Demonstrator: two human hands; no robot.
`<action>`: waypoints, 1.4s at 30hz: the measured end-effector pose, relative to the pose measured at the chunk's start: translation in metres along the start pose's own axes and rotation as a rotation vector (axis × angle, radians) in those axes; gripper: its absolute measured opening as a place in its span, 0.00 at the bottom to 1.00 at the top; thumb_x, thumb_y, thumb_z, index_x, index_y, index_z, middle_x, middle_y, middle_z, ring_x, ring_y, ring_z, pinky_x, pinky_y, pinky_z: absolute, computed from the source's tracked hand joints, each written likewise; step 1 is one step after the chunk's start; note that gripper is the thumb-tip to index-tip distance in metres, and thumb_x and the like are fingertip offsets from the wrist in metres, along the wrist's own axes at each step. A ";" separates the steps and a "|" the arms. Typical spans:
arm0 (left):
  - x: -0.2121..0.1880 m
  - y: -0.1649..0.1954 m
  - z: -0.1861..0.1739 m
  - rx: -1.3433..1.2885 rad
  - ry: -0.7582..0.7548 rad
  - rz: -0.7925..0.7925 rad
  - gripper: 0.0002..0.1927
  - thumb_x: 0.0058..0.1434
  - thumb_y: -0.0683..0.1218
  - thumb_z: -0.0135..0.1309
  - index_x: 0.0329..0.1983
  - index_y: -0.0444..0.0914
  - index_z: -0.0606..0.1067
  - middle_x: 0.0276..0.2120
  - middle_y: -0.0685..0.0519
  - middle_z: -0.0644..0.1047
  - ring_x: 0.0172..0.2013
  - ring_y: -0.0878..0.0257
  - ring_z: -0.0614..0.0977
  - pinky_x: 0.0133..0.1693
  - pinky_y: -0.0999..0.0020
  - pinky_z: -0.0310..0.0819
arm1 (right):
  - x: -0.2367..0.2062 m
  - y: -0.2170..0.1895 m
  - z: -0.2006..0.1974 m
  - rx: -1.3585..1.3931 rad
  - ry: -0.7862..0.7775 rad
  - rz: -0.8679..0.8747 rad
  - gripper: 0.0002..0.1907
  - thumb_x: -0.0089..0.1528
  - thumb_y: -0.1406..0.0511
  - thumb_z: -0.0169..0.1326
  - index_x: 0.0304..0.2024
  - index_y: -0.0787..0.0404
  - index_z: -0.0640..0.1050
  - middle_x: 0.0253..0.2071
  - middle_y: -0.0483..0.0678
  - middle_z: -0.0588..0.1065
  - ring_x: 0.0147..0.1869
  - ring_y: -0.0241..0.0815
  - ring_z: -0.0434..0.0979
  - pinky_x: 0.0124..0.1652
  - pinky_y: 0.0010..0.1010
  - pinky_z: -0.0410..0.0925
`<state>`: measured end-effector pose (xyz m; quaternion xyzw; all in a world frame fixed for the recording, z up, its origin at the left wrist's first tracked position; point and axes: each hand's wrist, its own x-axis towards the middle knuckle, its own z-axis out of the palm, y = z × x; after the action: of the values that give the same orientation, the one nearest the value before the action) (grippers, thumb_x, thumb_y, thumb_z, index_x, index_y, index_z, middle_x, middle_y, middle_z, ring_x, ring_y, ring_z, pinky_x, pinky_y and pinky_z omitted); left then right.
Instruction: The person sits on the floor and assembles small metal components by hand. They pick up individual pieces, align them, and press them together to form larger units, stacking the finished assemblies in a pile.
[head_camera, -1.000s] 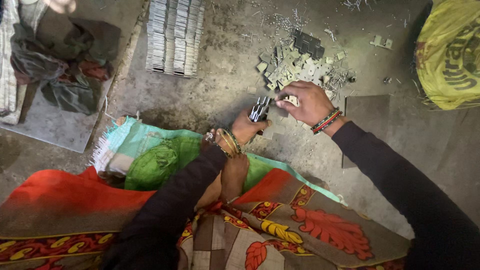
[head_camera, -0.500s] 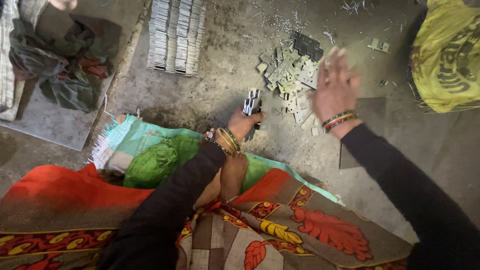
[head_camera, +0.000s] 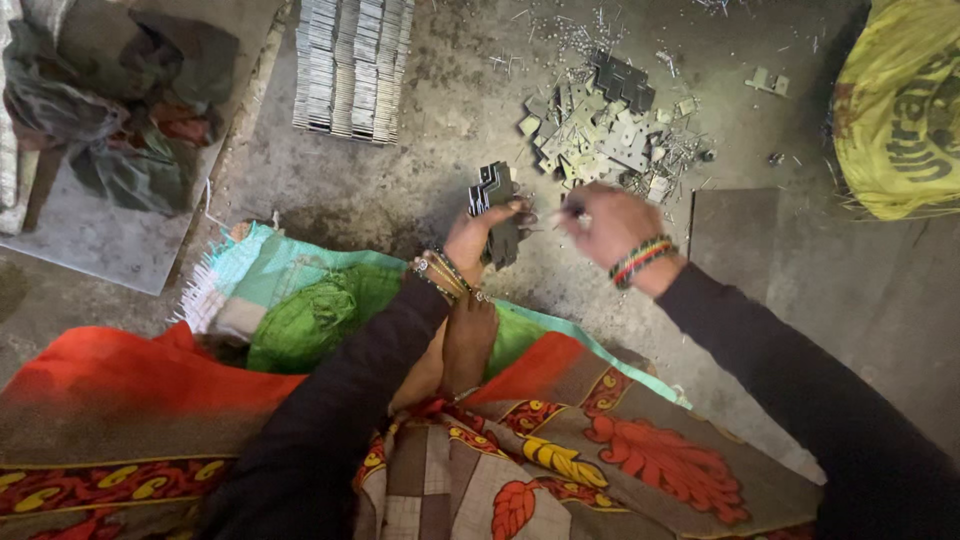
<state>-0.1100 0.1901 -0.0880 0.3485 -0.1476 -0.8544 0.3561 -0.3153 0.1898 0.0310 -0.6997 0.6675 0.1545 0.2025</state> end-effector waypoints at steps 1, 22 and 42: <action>0.001 0.001 -0.001 0.030 -0.040 0.028 0.23 0.63 0.50 0.62 0.56 0.29 0.78 0.44 0.45 0.83 0.37 0.58 0.83 0.37 0.64 0.77 | 0.011 0.010 0.002 -0.055 0.021 0.099 0.23 0.63 0.50 0.58 0.51 0.58 0.75 0.40 0.54 0.79 0.37 0.54 0.81 0.35 0.48 0.72; 0.010 -0.007 0.002 -0.089 0.016 -0.048 0.20 0.62 0.55 0.61 0.49 0.39 0.74 0.37 0.51 0.80 0.35 0.56 0.85 0.37 0.59 0.82 | 0.035 0.115 0.064 0.162 0.129 0.207 0.22 0.61 0.55 0.62 0.50 0.62 0.76 0.40 0.58 0.80 0.45 0.60 0.81 0.45 0.47 0.73; 0.006 -0.004 -0.001 -0.153 -0.124 -0.051 0.28 0.66 0.63 0.54 0.55 0.37 0.72 0.45 0.46 0.79 0.43 0.54 0.84 0.45 0.56 0.82 | 0.043 0.093 0.065 -0.314 -0.027 0.404 0.23 0.64 0.50 0.56 0.48 0.61 0.81 0.43 0.59 0.80 0.49 0.58 0.82 0.47 0.47 0.74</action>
<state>-0.1143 0.1880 -0.0937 0.2702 -0.0945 -0.8920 0.3499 -0.4015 0.1819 -0.0534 -0.5730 0.7587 0.3029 0.0654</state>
